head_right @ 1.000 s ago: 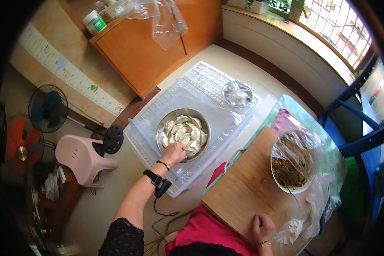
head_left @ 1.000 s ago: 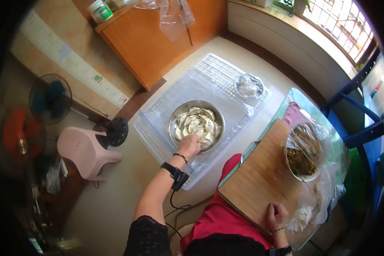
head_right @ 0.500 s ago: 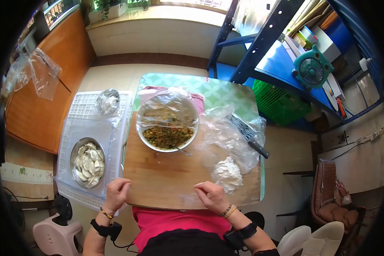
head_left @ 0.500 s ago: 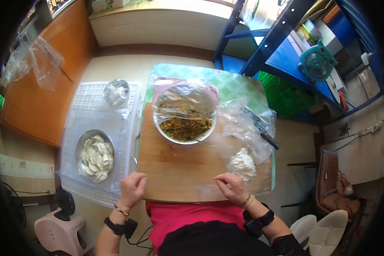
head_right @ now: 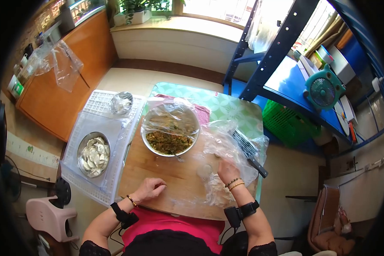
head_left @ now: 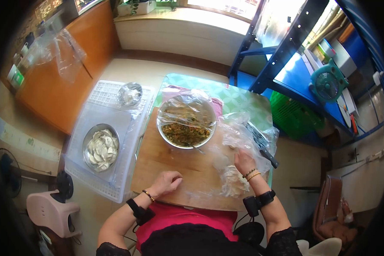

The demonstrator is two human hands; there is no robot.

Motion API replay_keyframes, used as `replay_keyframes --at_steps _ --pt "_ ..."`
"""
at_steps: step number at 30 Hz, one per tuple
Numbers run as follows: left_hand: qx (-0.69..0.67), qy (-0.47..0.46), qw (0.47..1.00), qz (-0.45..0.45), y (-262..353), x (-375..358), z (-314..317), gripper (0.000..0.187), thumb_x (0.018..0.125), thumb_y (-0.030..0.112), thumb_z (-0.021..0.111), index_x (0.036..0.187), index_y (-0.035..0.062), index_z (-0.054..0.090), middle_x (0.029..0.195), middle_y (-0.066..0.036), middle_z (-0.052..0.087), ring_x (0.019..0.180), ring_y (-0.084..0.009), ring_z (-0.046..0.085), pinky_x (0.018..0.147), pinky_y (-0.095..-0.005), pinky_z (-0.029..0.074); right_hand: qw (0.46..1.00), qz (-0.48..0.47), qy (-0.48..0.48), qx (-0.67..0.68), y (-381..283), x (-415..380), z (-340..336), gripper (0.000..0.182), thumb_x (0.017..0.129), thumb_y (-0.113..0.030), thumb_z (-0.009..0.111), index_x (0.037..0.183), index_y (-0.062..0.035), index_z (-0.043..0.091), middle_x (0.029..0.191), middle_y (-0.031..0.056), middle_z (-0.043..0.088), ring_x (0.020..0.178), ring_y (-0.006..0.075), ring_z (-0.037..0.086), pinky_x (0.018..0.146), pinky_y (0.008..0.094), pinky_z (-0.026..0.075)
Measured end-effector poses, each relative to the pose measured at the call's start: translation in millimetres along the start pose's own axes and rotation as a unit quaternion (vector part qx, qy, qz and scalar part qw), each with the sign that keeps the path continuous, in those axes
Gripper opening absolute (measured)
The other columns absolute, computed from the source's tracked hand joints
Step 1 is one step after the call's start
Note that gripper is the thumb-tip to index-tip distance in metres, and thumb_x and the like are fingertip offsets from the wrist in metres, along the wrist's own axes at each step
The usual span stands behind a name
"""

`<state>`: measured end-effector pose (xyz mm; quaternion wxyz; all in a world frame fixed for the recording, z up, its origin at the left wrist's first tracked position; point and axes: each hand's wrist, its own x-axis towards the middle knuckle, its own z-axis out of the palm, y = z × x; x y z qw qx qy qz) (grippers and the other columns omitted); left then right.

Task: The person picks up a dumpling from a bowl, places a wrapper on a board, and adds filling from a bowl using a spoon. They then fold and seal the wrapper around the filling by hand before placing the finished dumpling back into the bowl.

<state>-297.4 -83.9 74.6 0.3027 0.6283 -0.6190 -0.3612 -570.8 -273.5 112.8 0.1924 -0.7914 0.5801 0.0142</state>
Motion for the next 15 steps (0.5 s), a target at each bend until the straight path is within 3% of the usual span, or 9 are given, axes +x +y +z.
replay_keyframes --at_steps 1,4,8,11,13,14,15 --pt "-0.033 0.008 0.999 -0.027 -0.7 1.0 -0.2 0.019 0.085 0.02 0.061 0.09 0.0034 0.068 0.084 -0.017 0.068 0.078 -0.0344 0.066 0.071 -0.0407 0.053 0.996 -0.062 0.056 0.002 9.8 10.3 14.0 0.032 0.091 -0.025 0.049 0.108 -0.0034 0.064 0.103 0.0236 0.065 0.096 0.04 0.062 0.086 0.0465 0.049" --pt "-0.01 0.029 0.999 -0.025 -1.0 1.8 1.3 0.019 0.085 0.02 0.061 0.09 0.0029 0.068 0.085 -0.017 0.068 0.08 -0.0336 0.067 0.071 -0.04 0.053 0.981 -0.156 0.074 0.087 22.3 33.3 28.9 0.032 0.092 -0.027 0.05 0.109 -0.0054 0.065 0.104 0.0219 0.065 0.097 0.0391 0.062 0.086 0.0464 0.049" --pt "-0.033 0.031 0.998 -0.049 -2.3 3.5 5.3 0.018 0.084 0.019 0.061 0.088 0.003 0.069 0.082 -0.018 0.068 0.078 -0.034 0.067 0.07 -0.0407 0.053 0.988 -0.148 0.005 0.032 35.6 45.3 40.7 0.031 0.092 -0.027 0.05 0.109 -0.007 0.065 0.106 0.0207 0.065 0.096 0.0378 0.063 0.087 0.0455 0.049" --pt "-0.026 0.055 0.997 -0.043 0.1 7.7 3.6 0.019 0.084 0.02 0.06 0.082 0.0036 0.069 0.077 -0.018 0.067 0.071 -0.036 0.066 0.066 -0.0431 0.053 0.978 -0.197 -0.04 -0.055 44.9 26.5 41.5 0.031 0.089 -0.025 0.054 0.113 -0.0065 0.064 0.113 0.0204 0.064 0.103 0.0369 0.061 0.092 0.0453 0.047" --pt "0.01 0.043 0.998 -0.039 -1.9 10.3 3.3 0.022 0.085 0.023 0.058 0.08 0.0039 0.069 0.076 -0.019 0.066 0.071 -0.0365 0.065 0.065 -0.0449 0.052 0.985 -0.15 0.09 0.005 39.3 0.6 35.3 0.036 0.082 -0.022 0.062 0.115 -0.0056 0.061 0.115 0.0186 0.063 0.109 0.0354 0.058 0.094 0.0456 0.045" --pt "-0.006 0.064 0.997 -0.031 -0.1 10.1 4.7 0.024 0.085 0.025 0.057 0.079 0.0041 0.068 0.076 -0.02 0.065 0.071 -0.0375 0.065 0.064 -0.0466 0.051 0.994 -0.106 -0.001 0.017 22.2 -8.3 9.7 0.044 0.076 -0.021 0.068 0.115 -0.0057 0.06 0.116 0.018 0.062 0.112 0.0346 0.055 0.095 0.0447 0.043" --pt "-0.018 0.062 0.997 -0.03 -6.3 10.5 8.2 0.023 0.085 0.024 0.057 0.081 0.004 0.068 0.076 -0.02 0.065 0.071 -0.0382 0.064 0.064 -0.047 0.05 0.987 -0.155 0.045 -0.009 26.6 -16.0 14.3 0.041 0.073 -0.02 0.07 0.11 -0.0066 0.061 0.105 0.0168 0.063 0.101 0.0346 0.058 0.089 0.0449 0.045"
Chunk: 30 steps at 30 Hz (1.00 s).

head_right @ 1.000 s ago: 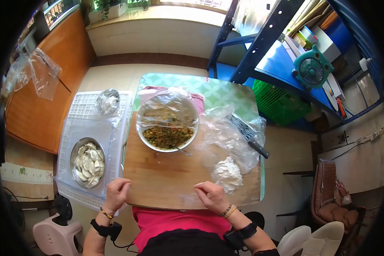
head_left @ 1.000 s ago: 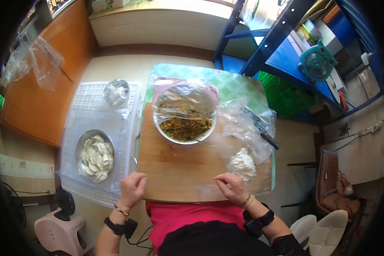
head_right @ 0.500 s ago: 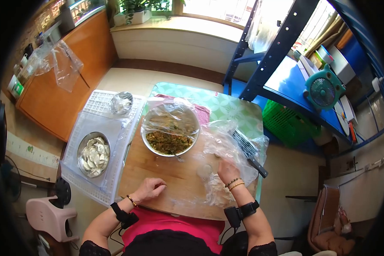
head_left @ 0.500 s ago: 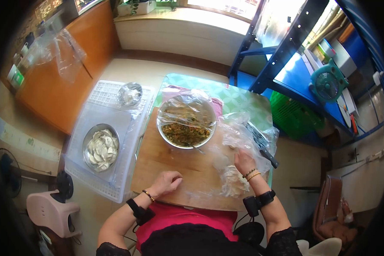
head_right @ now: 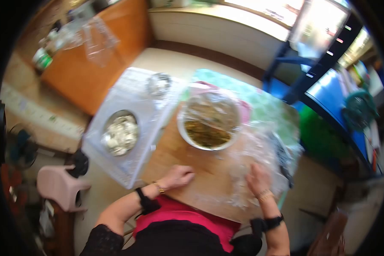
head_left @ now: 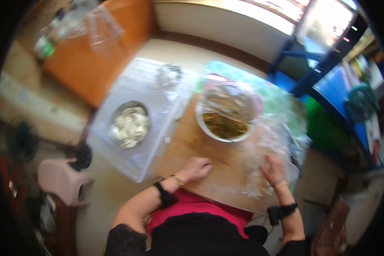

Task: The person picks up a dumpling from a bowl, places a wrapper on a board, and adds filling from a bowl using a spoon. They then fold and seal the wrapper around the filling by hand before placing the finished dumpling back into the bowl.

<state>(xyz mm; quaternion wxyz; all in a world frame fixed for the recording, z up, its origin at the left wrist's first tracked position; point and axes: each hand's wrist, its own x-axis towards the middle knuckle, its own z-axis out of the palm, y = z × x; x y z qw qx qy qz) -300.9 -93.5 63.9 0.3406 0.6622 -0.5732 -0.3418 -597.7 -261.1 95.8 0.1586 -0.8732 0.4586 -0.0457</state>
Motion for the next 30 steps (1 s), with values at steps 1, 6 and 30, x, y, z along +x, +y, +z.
replay_keyframes --at_steps 1,6,30 --pt "0.001 -0.004 1.0 -0.001 -2.2 0.0 -0.2 0.023 0.085 0.024 0.057 0.082 0.0042 0.067 0.077 -0.02 0.065 0.073 -0.038 0.064 0.065 -0.0471 0.05 0.999 -0.036 0.009 0.015 -8.0 -2.0 -3.9 0.031 0.073 -0.019 0.067 0.099 -0.0049 0.057 0.086 0.0158 0.058 0.085 0.0354 0.058 0.075 0.0459 0.046" --pt "0.025 0.021 0.999 0.007 -2.5 -2.2 -0.3 0.02 0.086 0.022 0.058 0.086 0.0042 0.067 0.078 -0.018 0.066 0.075 -0.036 0.065 0.068 -0.0438 0.051 0.998 -0.041 0.043 -0.002 -12.3 -9.0 14.8 0.028 0.07 -0.017 0.07 0.092 -0.0059 0.057 0.082 0.0144 0.057 0.082 0.0349 0.057 0.075 0.046 0.043" --pt "0.074 -0.059 0.991 0.095 63.7 -0.2 41.4 0.046 0.081 0.041 0.069 0.098 0.0029 0.051 0.096 -0.019 0.053 0.09 -0.0366 0.059 0.073 -0.0436 0.049 0.968 0.105 0.133 0.184 -61.1 -72.9 -14.2 0.039 0.075 -0.009 0.074 0.11 -0.0019 0.058 0.094 0.0082 0.061 0.059 0.016 0.045 0.057 0.0285 0.043"
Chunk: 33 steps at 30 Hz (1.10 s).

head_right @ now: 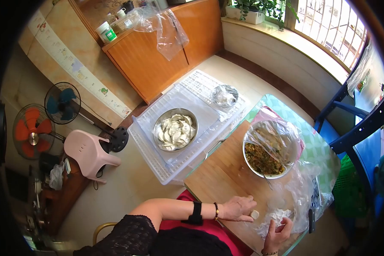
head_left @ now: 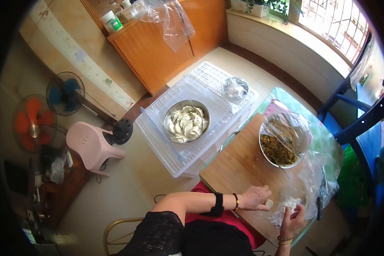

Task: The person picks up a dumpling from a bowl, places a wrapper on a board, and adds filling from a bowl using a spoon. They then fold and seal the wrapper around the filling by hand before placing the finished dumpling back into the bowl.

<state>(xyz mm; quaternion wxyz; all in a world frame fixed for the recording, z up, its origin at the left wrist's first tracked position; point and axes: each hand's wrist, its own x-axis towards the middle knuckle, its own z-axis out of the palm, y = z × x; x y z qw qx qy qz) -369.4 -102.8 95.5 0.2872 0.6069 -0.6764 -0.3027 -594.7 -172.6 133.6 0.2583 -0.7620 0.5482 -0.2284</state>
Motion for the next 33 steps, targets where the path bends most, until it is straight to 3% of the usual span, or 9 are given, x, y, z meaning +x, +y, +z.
replay_keyframes --at_steps 3,4,14,21,23,27,29,31,33 --pt "0.03 0.013 0.999 0.035 4.8 6.7 17.7 0.039 0.08 0.033 0.071 0.096 0.0035 0.051 0.097 -0.018 0.053 0.092 -0.0361 0.059 0.074 -0.0427 0.05 0.995 -0.089 0.049 -0.013 -7.3 13.2 8.4 0.06 0.07 -0.006 0.075 0.125 -0.0013 0.05 0.114 0.0126 0.054 0.07 0.021 0.048 0.058 0.0292 0.042" --pt "0.027 0.011 0.999 0.036 4.9 8.3 25.3 0.039 0.08 0.033 0.071 0.096 0.0035 0.051 0.097 -0.018 0.053 0.092 -0.0361 0.059 0.074 -0.0427 0.05 0.997 -0.071 0.0 -0.011 -9.1 17.0 7.0 0.072 0.069 -0.007 0.075 0.134 -0.0005 0.044 0.121 0.0155 0.051 0.078 0.0242 0.051 0.062 0.0314 0.044" --pt "0.079 0.01 0.996 0.046 0.6 5.6 19.3 0.034 0.073 0.017 0.072 0.098 0.003 0.053 0.103 -0.019 0.051 0.093 -0.0348 0.06 0.075 -0.0409 0.051 0.995 -0.09 -0.047 -0.008 -16.7 46.2 25.1 0.072 0.068 -0.009 0.076 0.133 -0.0013 0.045 0.121 0.018 0.051 0.067 0.0241 0.055 0.064 0.0334 0.048" --pt "0.081 0.005 0.996 0.031 -2.4 20.5 33.6 0.019 0.076 0.013 0.066 0.085 0.0027 0.053 0.094 -0.018 0.053 0.087 -0.0346 0.059 0.071 -0.0404 0.051 0.988 -0.116 -0.096 -0.012 -10.1 69.6 37.9 0.056 0.068 -0.021 0.08 0.113 -0.0004 0.055 0.101 0.0192 0.06 0.08 0.0338 0.061 0.072 0.0399 0.049" --pt "0.105 0.025 0.991 0.085 -8.6 20.5 32.1 0.013 0.075 0.009 0.062 0.081 0.0032 0.053 0.089 -0.018 0.053 0.085 -0.0342 0.058 0.072 -0.0404 0.051 0.987 -0.143 -0.064 -0.019 1.5 71.1 34.8 0.052 0.067 -0.024 0.081 0.106 0.0006 0.057 0.095 0.0202 0.061 0.083 0.0384 0.06 0.076 0.0432 0.049" --pt "0.039 0.009 0.999 0.033 2.8 18.0 12.1 0.039 0.076 0.014 0.068 0.11 0.0025 0.054 0.099 -0.017 0.053 0.094 -0.0356 0.057 0.077 -0.0427 0.051 0.997 -0.083 0.0 -0.009 -3.1 61.2 9.9 0.046 0.073 -0.025 0.08 0.103 0.0007 0.055 0.092 0.0167 0.063 0.079 0.0328 0.062 0.072 0.0399 0.05" --pt "0.04 0.001 0.999 0.029 5.0 17.7 13.5 0.037 0.077 0.018 0.071 0.108 0.0049 0.054 0.1 -0.015 0.053 0.094 -0.0349 0.057 0.076 -0.0426 0.051 0.913 0.133 -0.057 0.38 -2.6 51.3 -0.4 0.04 0.08 -0.023 0.076 0.105 -0.001 0.053 0.089 0.0109 0.064 0.073 0.0219 0.063 0.065 0.0332 0.052" --pt "0.084 -0.026 0.996 0.008 3.3 19.1 18.3 0.037 0.077 0.019 0.072 0.107 0.0068 0.054 0.101 -0.014 0.053 0.093 -0.0338 0.058 0.075 -0.0422 0.051 0.888 0.122 -0.021 0.442 7.1 38.2 -7.5 0.036 0.089 -0.027 0.068 0.11 -0.0034 0.053 0.089 0.0077 0.065 0.068 0.0139 0.062 0.062 0.0281 0.053" --pt "0.079 -0.032 0.996 0.022 7.7 22.0 23.5 0.033 0.076 0.016 0.072 0.103 0.0071 0.055 0.101 -0.013 0.054 0.091 -0.0329 0.058 0.074 -0.0416 0.051 0.711 0.164 -0.054 0.682 20.0 17.0 -17.1 0.038 0.093 -0.035 0.062 0.114 -0.0043 0.053 0.091 0.0096 0.065 0.068 0.0158 0.062 0.063 0.0296 0.053"
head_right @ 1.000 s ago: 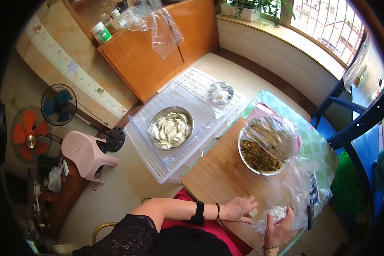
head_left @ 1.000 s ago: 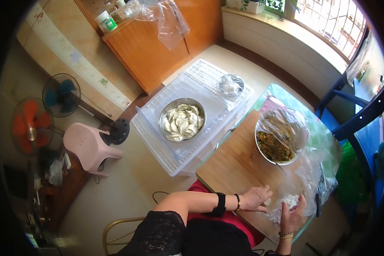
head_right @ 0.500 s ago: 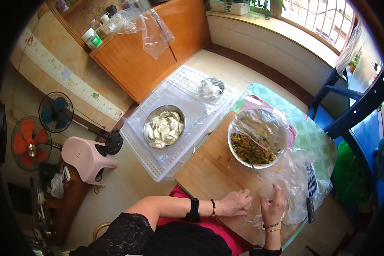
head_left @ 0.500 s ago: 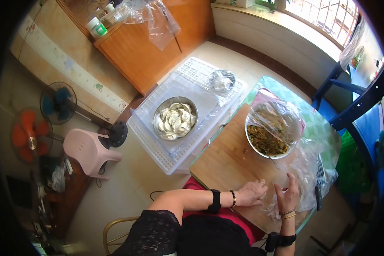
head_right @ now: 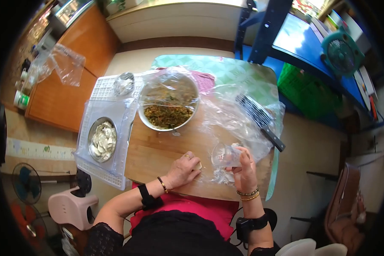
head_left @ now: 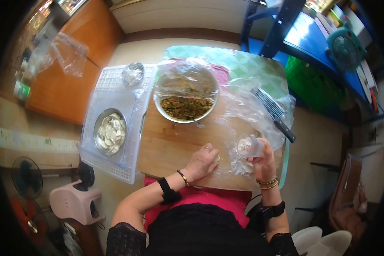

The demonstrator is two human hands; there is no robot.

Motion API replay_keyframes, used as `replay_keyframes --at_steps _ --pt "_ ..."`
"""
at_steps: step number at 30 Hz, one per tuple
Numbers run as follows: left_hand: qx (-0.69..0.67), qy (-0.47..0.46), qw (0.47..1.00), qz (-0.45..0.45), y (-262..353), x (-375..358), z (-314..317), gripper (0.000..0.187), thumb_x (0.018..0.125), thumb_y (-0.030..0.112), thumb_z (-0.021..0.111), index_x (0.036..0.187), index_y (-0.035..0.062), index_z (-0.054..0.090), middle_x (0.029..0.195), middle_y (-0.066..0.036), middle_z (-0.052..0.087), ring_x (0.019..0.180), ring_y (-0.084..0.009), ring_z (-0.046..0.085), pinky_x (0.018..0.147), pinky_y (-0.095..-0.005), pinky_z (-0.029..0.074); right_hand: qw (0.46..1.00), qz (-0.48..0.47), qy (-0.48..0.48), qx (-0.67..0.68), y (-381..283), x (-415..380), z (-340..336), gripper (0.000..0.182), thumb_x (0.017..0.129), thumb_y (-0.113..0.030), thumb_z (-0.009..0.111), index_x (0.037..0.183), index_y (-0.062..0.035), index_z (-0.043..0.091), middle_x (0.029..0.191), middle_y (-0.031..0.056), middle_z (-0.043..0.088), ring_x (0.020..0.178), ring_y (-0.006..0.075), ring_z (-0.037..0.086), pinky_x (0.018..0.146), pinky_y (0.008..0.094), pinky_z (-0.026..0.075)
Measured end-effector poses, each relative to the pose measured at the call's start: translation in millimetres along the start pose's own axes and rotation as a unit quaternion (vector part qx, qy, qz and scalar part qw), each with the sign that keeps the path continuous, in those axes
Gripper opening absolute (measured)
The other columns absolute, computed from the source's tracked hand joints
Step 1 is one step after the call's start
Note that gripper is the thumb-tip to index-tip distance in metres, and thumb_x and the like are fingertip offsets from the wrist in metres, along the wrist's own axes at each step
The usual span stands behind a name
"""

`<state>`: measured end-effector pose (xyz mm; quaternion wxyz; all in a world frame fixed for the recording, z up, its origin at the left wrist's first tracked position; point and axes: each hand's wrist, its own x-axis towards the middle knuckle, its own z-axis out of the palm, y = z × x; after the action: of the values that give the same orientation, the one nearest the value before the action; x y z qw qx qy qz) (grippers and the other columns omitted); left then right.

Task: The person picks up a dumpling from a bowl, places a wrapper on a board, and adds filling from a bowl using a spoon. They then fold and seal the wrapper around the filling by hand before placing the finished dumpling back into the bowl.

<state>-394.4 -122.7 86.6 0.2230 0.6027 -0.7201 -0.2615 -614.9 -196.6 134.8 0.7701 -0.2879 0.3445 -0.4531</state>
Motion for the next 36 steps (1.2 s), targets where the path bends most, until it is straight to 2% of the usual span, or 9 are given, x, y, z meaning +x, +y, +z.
replay_keyframes --at_steps 1,8,13,16,18,21,28,33,36 --pt "-0.001 -0.004 1.0 0.031 4.5 2.3 2.4 0.03 0.077 0.015 0.071 0.102 0.0065 0.056 0.099 -0.013 0.054 0.091 -0.0324 0.058 0.074 -0.0412 0.051 0.999 -0.005 0.003 0.039 6.1 -11.1 -7.3 0.047 0.094 -0.045 0.056 0.118 -0.0052 0.054 0.094 0.0105 0.066 0.069 0.0166 0.062 0.068 0.033 0.053" --pt "0.022 -0.092 0.971 0.218 35.0 20.9 27.6 0.025 0.079 0.01 0.061 0.103 0.0037 0.057 0.095 -0.014 0.056 0.091 -0.0333 0.058 0.075 -0.04 0.05 0.955 0.01 -0.073 0.286 30.4 -64.9 -50.0 0.062 0.09 -0.057 0.055 0.124 -0.0053 0.056 0.113 0.0158 0.064 0.078 0.0189 0.062 0.08 0.0392 0.049" --pt "0.042 -0.068 0.959 0.271 27.0 24.7 25.9 0.039 0.075 0.009 0.063 0.113 0.0023 0.057 0.103 -0.015 0.058 0.099 -0.0348 0.056 0.084 -0.0416 0.048 0.958 0.026 -0.093 0.271 42.6 -82.8 -61.7 0.069 0.091 -0.059 0.052 0.135 -0.0064 0.049 0.115 0.0163 0.063 0.079 0.0185 0.059 0.084 0.0402 0.046" --pt "0.074 -0.06 0.962 0.255 27.6 24.5 14.4 0.045 0.073 0.011 0.068 0.115 0.0015 0.056 0.107 -0.017 0.058 0.102 -0.0353 0.056 0.089 -0.0424 0.047 0.955 0.036 -0.131 0.264 54.0 -83.4 -60.9 0.071 0.092 -0.056 0.053 0.14 -0.0045 0.044 0.117 0.0193 0.061 0.086 0.0219 0.062 0.087 0.0416 0.046" --pt "0.017 0.012 0.988 0.152 35.2 21.3 10.5 0.043 0.07 0.015 0.073 0.109 0.0023 0.059 0.111 -0.019 0.056 0.102 -0.0376 0.054 0.085 -0.0468 0.046 0.957 0.037 -0.148 0.246 55.6 -81.1 -56.4 0.071 0.092 -0.054 0.054 0.141 -0.0036 0.042 0.118 0.021 0.06 0.089 0.0239 0.063 0.088 0.0419 0.047" --pt "0.057 -0.004 0.993 0.105 37.6 22.1 12.9 0.037 0.074 0.015 0.072 0.106 0.003 0.058 0.105 -0.017 0.057 0.1 -0.0361 0.055 0.082 -0.0459 0.046 0.955 0.073 -0.171 0.23 50.5 -76.2 -48.2 0.072 0.091 -0.051 0.058 0.142 -0.0032 0.041 0.122 0.0223 0.057 0.091 0.026 0.063 0.088 0.0411 0.048" --pt "0.026 -0.033 0.98 0.196 32.5 25.1 16.2 0.024 0.078 0.01 0.066 0.1 0.0036 0.059 0.089 -0.015 0.059 0.086 -0.0348 0.059 0.072 -0.0441 0.047 0.954 0.092 -0.194 0.21 55.0 -78.0 -57.3 0.074 0.082 -0.047 0.072 0.134 -0.0031 0.043 0.116 0.0178 0.058 0.093 0.0228 0.064 0.085 0.0352 0.052" --pt "-0.076 -0.046 0.993 0.081 22.1 28.8 12.9 0.012 0.084 0.01 0.061 0.094 0.0032 0.064 0.082 -0.015 0.06 0.075 -0.0334 0.06 0.069 -0.0407 0.049 0.958 0.137 -0.19 0.164 73.9 -77.2 -70.6 0.071 0.077 -0.048 0.077 0.124 -0.004 0.047 0.106 0.0124 0.062 0.091 0.0193 0.064 0.08 0.032 0.053" --pt "-0.011 -0.01 1.0 0.02 18.3 36.6 10.2 0.012 0.084 0.013 0.063 0.092 0.0042 0.064 0.081 -0.015 0.06 0.076 -0.0318 0.06 0.068 -0.0395 0.049 0.961 0.173 -0.157 0.145 79.9 -76.8 -73.7 0.066 0.076 -0.045 0.078 0.12 -0.004 0.05 0.104 0.0142 0.062 0.09 0.023 0.065 0.081 0.034 0.053"
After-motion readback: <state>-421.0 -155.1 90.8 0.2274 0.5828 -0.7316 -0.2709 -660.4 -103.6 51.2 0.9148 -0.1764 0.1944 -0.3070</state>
